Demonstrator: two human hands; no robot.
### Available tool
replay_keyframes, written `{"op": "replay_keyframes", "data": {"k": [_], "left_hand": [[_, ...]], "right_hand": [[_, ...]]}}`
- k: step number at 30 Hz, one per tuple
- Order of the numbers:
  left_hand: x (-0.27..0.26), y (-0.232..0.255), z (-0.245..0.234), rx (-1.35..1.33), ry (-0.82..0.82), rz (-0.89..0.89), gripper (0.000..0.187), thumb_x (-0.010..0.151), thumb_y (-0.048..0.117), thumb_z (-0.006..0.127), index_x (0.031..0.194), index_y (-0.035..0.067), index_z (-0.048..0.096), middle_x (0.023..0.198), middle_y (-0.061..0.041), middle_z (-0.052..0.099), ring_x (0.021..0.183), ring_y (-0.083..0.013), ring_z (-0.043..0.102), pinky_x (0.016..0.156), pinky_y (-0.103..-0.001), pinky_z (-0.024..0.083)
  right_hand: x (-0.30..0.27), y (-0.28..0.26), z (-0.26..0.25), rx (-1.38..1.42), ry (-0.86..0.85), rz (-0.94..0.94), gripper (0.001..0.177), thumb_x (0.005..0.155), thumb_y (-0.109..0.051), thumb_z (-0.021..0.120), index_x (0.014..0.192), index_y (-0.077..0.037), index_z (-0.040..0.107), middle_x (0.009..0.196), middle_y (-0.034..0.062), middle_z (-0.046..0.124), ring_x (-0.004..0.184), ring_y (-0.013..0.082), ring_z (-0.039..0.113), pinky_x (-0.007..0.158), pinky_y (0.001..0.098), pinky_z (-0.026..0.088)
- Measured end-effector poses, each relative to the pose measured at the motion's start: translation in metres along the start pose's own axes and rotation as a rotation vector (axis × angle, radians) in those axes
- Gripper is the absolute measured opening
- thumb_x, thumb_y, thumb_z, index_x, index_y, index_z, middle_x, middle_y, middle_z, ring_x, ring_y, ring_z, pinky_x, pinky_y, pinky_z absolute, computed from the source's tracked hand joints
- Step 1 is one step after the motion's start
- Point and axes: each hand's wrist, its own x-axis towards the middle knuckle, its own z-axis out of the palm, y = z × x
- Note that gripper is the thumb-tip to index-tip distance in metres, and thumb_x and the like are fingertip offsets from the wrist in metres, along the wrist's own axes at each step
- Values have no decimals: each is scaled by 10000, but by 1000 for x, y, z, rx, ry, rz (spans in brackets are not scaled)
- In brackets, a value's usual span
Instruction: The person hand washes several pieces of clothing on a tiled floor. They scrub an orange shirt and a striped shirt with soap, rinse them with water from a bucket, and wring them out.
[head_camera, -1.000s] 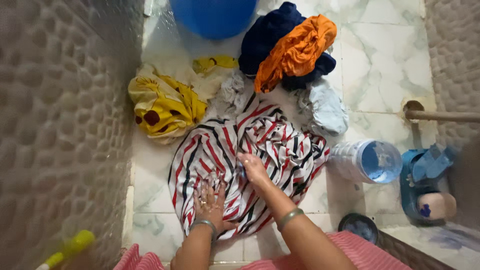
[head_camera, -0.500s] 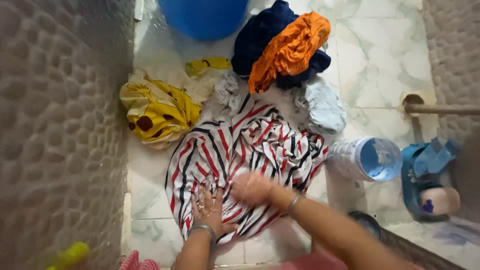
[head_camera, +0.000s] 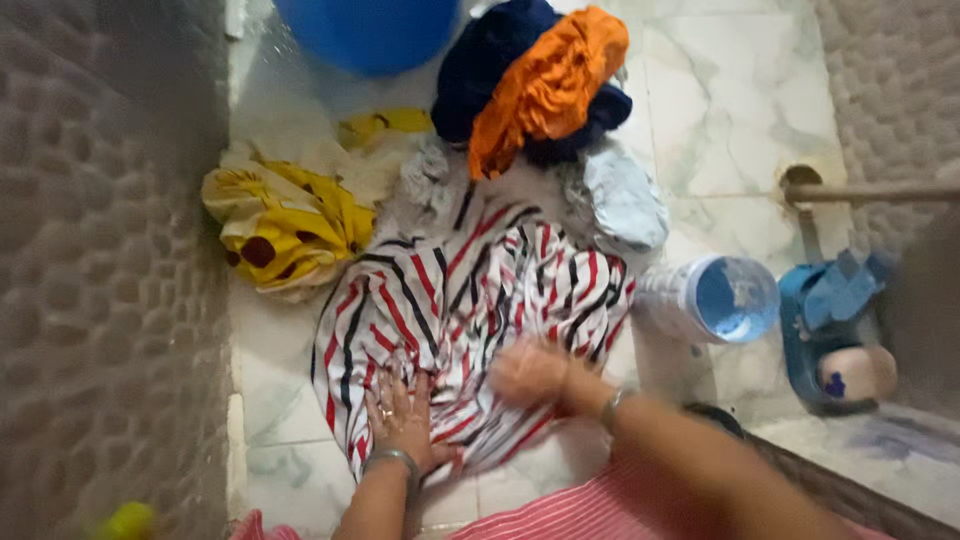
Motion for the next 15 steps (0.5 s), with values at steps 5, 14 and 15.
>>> {"op": "replay_keyframes", "data": {"k": [5,14,15], "left_hand": [[-5,5,-5,-29,10,-34,1445,670,709,842,1638,137,-65,1681,-238,-194,1562,-428,-182,1238,-590,-80],[6,4,13,56,35,-50,1323,739,598,846,1631,153,-24,1693,-237,-156,1570,-428,-144,1245,-591,-69],[9,2,15,40,43,-45,1314,742,596,845,1626,157,-23,1691,-236,-150,1572,-428,-143,1248,-592,-72]], "right_hand": [[-2,82,-5,163,563,1110,286,989,-251,503,818,-106,682,817,136,699,701,263,706,620,421,588],[-27,-7,65,107,185,-18,127,804,-171,599,888,-95,655,817,85,645,744,249,656,678,419,573],[-43,39,59,69,352,85,134,793,-157,602,897,-89,651,821,84,639,738,243,651,662,398,573]]}}
